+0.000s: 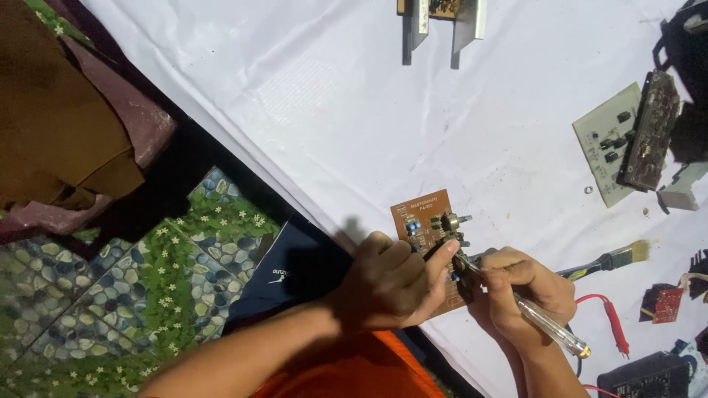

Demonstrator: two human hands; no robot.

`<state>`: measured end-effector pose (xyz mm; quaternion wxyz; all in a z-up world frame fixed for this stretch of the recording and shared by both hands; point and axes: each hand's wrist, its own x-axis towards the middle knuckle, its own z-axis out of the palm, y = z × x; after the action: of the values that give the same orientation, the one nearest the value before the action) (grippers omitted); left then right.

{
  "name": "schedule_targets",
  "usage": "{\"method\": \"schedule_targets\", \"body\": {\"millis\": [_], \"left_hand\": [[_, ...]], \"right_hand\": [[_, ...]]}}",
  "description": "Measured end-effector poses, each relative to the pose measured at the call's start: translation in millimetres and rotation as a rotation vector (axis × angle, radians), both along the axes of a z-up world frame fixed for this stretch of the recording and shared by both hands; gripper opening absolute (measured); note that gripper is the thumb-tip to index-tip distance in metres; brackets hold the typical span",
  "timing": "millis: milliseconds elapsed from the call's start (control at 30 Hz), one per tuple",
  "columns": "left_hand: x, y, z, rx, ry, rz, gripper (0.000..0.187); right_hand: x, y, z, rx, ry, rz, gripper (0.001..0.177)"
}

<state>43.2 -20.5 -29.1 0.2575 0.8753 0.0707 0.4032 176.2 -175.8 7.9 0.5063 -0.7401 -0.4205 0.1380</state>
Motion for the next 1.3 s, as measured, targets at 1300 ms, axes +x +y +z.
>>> {"method": "schedule_targets", "body": {"millis": [1300], "left_hand": [[-2.8, -5.3, -8.2, -0.001, -0.048, -0.017, 0.035]], "right_hand": [[-6.1, 2.2, -13.1, -0.044, -0.085, -0.121, 0.042]]}}
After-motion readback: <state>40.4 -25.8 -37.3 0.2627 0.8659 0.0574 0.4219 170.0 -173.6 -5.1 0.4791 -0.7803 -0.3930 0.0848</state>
